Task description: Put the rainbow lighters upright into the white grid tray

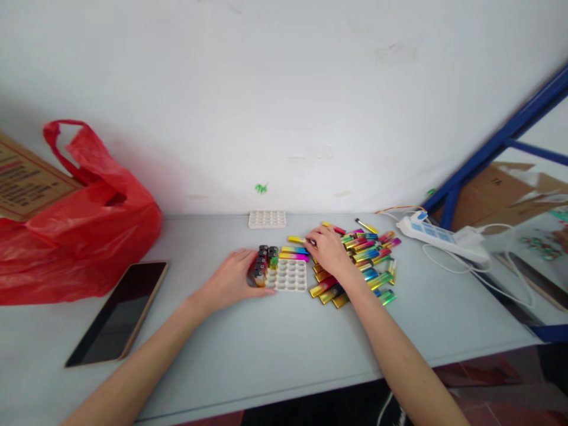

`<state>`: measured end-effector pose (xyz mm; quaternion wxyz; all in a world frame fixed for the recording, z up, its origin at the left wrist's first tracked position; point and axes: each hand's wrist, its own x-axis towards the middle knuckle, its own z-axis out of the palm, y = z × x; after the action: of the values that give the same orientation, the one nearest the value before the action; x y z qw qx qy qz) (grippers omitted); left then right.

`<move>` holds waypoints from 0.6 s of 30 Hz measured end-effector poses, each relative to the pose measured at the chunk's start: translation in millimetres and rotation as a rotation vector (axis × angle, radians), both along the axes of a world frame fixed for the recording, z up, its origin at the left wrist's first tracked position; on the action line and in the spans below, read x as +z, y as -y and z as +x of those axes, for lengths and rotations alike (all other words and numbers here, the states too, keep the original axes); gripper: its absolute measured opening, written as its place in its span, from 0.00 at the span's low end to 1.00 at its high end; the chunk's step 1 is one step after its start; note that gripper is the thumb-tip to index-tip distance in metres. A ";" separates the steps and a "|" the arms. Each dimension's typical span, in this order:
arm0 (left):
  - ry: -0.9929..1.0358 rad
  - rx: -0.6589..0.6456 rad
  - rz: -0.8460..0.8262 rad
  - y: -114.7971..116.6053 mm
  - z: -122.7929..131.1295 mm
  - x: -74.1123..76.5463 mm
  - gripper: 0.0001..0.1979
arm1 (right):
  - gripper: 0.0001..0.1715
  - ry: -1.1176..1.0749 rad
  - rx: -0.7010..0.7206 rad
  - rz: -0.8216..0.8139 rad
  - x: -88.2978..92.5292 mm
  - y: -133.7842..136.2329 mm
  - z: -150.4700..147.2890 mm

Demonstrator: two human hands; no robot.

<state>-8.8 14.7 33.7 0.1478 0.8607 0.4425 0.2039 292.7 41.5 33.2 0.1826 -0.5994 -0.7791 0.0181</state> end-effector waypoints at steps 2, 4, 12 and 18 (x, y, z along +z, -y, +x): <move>-0.012 0.000 0.002 -0.3 0.0 -0.3 0.34 | 0.07 -0.009 -0.036 -0.026 1.3 0.5 -3.7; -0.019 0.002 0.003 -0.7 0.0 -0.3 0.34 | 0.05 -0.035 -0.052 -0.028 4.0 1.9 -5.0; -0.003 -0.008 0.009 -0.5 -0.2 1.0 0.33 | 0.14 -0.848 0.071 0.059 11.6 1.8 -5.5; 0.021 -0.002 0.000 -1.0 -1.2 0.4 0.35 | 0.32 -1.461 0.124 -0.284 27.0 16.2 -27.6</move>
<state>-10.0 15.7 34.1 0.1524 0.8590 0.4400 0.2127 265.1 25.3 60.2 0.5733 -0.4075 -0.4821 0.5224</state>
